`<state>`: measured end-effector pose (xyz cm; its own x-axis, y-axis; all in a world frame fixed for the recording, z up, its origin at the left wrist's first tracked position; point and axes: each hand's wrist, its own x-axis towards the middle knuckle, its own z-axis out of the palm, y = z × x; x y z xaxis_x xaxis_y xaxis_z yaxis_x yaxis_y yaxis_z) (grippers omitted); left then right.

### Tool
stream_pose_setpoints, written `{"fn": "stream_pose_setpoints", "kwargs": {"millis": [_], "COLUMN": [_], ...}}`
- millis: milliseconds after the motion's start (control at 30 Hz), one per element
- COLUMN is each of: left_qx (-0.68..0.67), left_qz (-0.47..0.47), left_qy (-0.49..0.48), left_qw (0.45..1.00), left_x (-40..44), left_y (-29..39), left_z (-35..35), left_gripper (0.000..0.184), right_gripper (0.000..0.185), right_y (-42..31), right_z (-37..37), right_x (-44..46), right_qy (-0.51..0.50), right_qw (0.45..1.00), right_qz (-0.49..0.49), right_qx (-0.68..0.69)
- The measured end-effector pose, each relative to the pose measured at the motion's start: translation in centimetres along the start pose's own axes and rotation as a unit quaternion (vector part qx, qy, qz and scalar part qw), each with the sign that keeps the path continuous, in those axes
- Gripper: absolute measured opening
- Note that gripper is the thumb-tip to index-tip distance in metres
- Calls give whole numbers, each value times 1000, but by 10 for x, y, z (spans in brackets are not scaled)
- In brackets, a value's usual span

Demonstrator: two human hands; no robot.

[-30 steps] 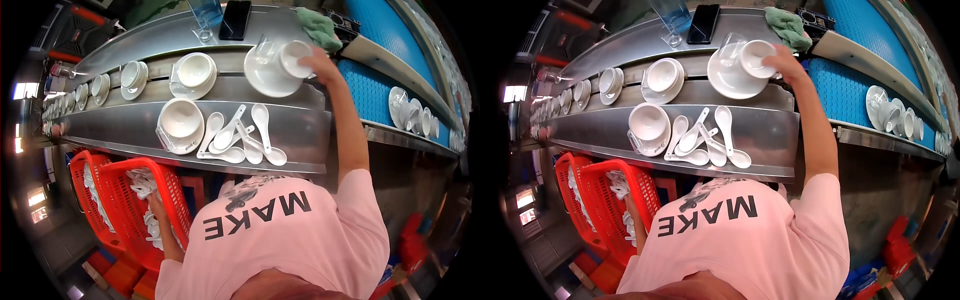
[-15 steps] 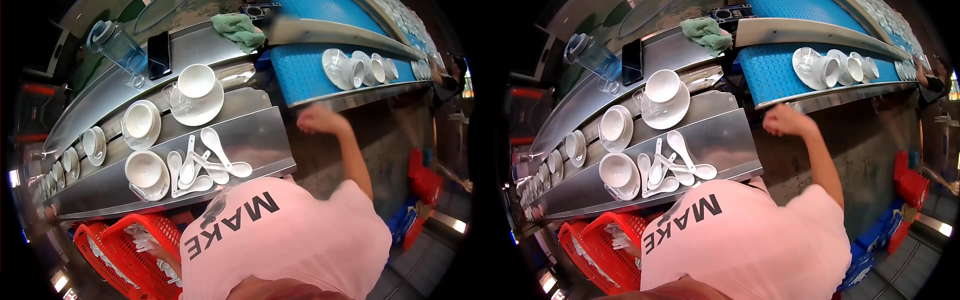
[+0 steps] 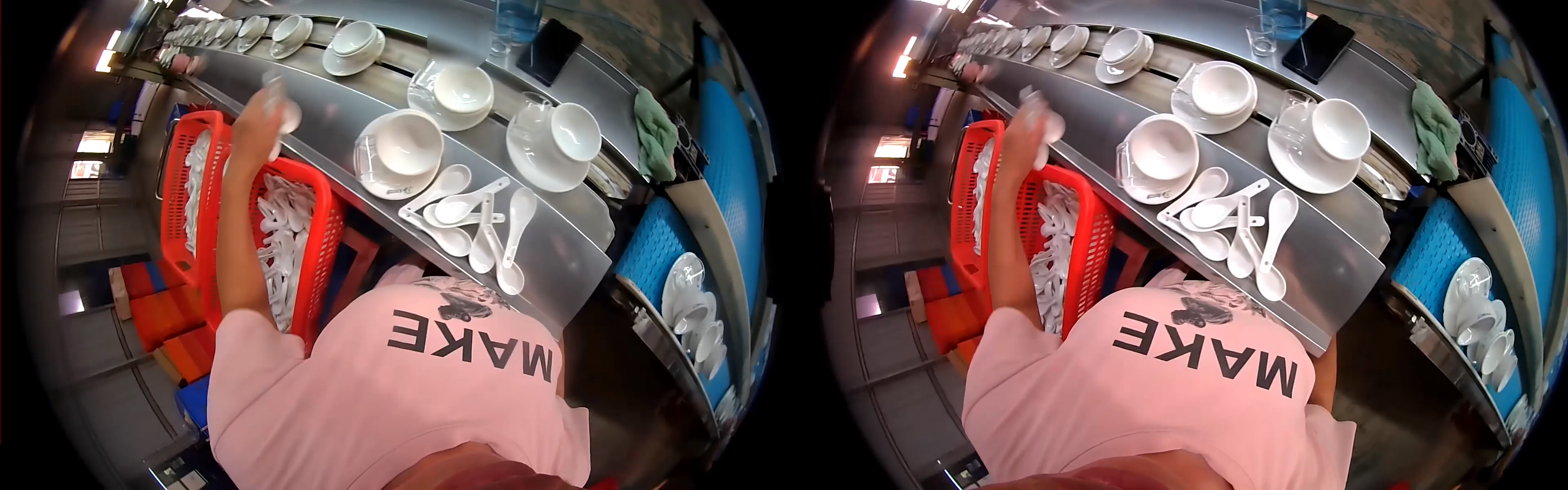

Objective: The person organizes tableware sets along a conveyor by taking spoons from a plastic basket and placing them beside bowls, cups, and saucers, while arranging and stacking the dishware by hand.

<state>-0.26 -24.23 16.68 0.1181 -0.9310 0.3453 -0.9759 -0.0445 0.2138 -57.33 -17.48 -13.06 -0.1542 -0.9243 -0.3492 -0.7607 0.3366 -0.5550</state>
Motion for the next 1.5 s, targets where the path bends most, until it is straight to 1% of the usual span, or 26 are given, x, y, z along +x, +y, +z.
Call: {"fn": "stream_pose_setpoints", "kwargs": {"millis": [133,200,233,267,300,333,367,400,433,467,533,667,700,733,800,867,900,967,1000,1033,1100,1133,1200,1267,1400,1500], "left_qx": [102,75,42,2,-16,-32,-66,-73,-77,-96,-124,-162,-207,-184,-129,-126,-116,-109,-70,-103,-47,-43,-11,-88,-184,40], "left_qz": [82,111,143,133,114,119,91,68,81,96,118,46,-23,3,46,95,63,15,-32,-48,-73,-140,-139,-122,-219,-137], "left_qy": [-238,-252,-217,-219,-238,-214,-240,-266,-271,-260,-234,-262,-259,-252,-232,-215,-220,-192,-221,-214,-205,-225,-238,-199,-214,-93], "left_qw": [963,958,965,967,964,969,964,959,956,956,957,950,943,950,963,964,967,975,972,970,975,963,961,968,934,985], "left_x": [41,41,36,35,34,31,27,24,22,19,12,2,1,-1,4,3,1,1,6,8,13,17,20,17,24,48], "left_y": [2,-31,-47,-40,-35,-43,-43,-41,-50,-43,-21,-25,-48,-51,-57,-69,-69,-62,-63,-55,-58,-57,-62,-52,-62,-123], "left_z": [47,84,101,103,102,109,110,110,116,115,99,82,93,91,87,91,88,91,94,90,97,102,112,109,109,113], "left_gripper": [26,25,26,27,27,28,28,26,29,31,37,43,37,34,30,27,27,27,27,26,29,34,38,30,19,19], "right_gripper": [28,27,27,19,21,20,22,27,36,39,35,24,27,27,25,31,31,43,58,70,67,61,54,56,52,53], "right_y": [4,-8,-27,-59,-72,-65,-39,-36,-28,-27,-15,4,-2,8,24,27,-13,-8,17,5,29,52,57,58,7,-5], "right_z": [-30,-82,-122,-174,-211,-241,-256,-271,-286,-293,-302,-307,-311,-309,-294,-276,-272,-262,-260,-259,-256,-256,-254,-248,-241,-236], "right_x": [-24,-50,-68,-92,-105,-108,-102,-94,-84,-70,-42,-10,-12,-9,-10,-19,-30,-24,-14,-16,-7,8,13,17,11,21], "right_qy": [-66,-131,-137,-113,-12,155,356,453,460,452,314,292,243,231,202,239,200,203,249,222,243,214,197,226,214,156], "right_qw": [994,975,980,969,945,949,932,891,877,874,933,948,957,956,963,953,968,964,962,958,959,961,938,922,901,913], "right_qz": [-23,-103,-124,-46,1,7,-2,-41,-66,-102,-164,-75,4,-13,97,57,152,108,97,147,63,51,26,39,68,43], "right_qx": [-89,-148,-73,216,328,274,67,-18,-122,-144,-57,-105,-156,-178,-147,-176,-3,133,48,108,131,169,285,313,372,373]}}
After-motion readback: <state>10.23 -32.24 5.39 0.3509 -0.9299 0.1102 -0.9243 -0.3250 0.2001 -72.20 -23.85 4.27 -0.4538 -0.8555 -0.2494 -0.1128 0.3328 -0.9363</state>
